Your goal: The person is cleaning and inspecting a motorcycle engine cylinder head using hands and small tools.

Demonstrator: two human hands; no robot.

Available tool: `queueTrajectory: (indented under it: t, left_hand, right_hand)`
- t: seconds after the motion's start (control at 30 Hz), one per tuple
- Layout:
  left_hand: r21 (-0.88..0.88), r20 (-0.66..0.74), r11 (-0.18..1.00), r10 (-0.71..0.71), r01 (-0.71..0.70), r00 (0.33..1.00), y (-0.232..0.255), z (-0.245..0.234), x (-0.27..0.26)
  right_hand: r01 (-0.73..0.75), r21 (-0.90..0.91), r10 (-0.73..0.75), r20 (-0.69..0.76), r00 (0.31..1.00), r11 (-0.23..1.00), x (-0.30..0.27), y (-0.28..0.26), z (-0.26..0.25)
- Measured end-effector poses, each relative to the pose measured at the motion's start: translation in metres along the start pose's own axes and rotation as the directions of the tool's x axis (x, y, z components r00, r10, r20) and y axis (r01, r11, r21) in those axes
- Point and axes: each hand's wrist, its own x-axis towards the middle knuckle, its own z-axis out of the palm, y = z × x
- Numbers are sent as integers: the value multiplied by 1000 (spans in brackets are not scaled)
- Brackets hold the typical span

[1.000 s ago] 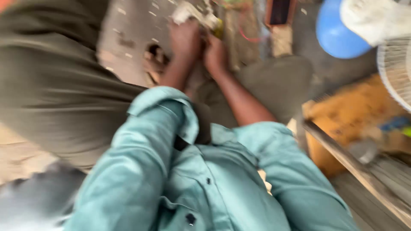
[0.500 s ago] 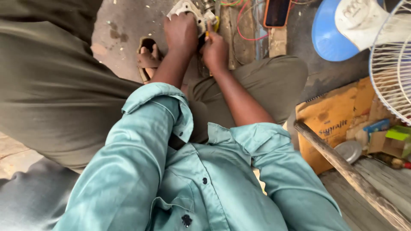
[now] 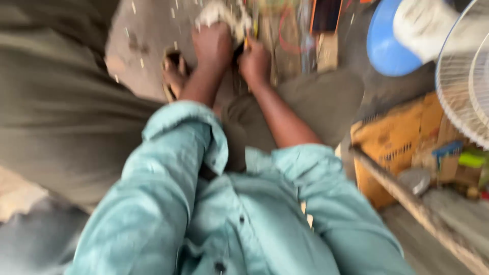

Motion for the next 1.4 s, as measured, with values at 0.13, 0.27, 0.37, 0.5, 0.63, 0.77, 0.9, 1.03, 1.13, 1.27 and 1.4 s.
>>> queueTrajectory:
  t: [0.13, 0.27, 0.37, 0.5, 0.63, 0.77, 0.9, 1.03, 1.13, 1.27, 1.4]
  left_hand:
    - [6, 39, 1000, -3, 3, 999, 5, -5, -6]
    - [-2, 19, 1000, -11, 11, 1000, 2, -14, 3]
    - [-23, 24, 1000, 4, -3, 1000, 6, -4, -24]
    - [-1, 10, 1000, -3, 3, 1000, 9, -22, 2]
    - [13, 64, 1000, -2, 1, 998, 11, -27, -15]
    - [21, 27, 1000, 10, -10, 1000, 9, -21, 2]
    - [-4, 42, 1000, 0, 0, 999, 5, -18, -15]
    - [-3, -3, 1000, 13, -13, 1000, 8, -24, 10]
    - [-12, 38, 1000, 6, -6, 999, 5, -10, -10]
    - [19, 8, 1000, 3, -3, 1000, 7, -6, -3]
    - [47, -12, 999, 14, -13, 1000, 1, -2, -1]
  right_hand:
    - [50, 21, -48, -55, 997, 999, -10, 10, 4]
    - [15, 53, -12, -45, 999, 998, 5, 4, 9]
    - [-62, 61, 61, 14, 998, 996, -27, 6, 0]
    - [-106, 38, 105, 23, 994, 994, 4, -17, -9]
    - [-12, 7, 13, -20, 1000, 1000, -22, -1, 0]
    - [4, 55, -2, -37, 999, 998, 5, 3, 5]
    - [-110, 32, 110, -3, 994, 993, -17, 4, 5]
    - [-33, 72, 37, -46, 998, 997, 9, 4, 3]
    - [-86, 98, 86, 8, 996, 991, -10, 18, 10]
    - [-207, 185, 204, 31, 978, 961, -4, 5, -8]
    - [-247, 301, 229, 93, 969, 921, -5, -12, -16]
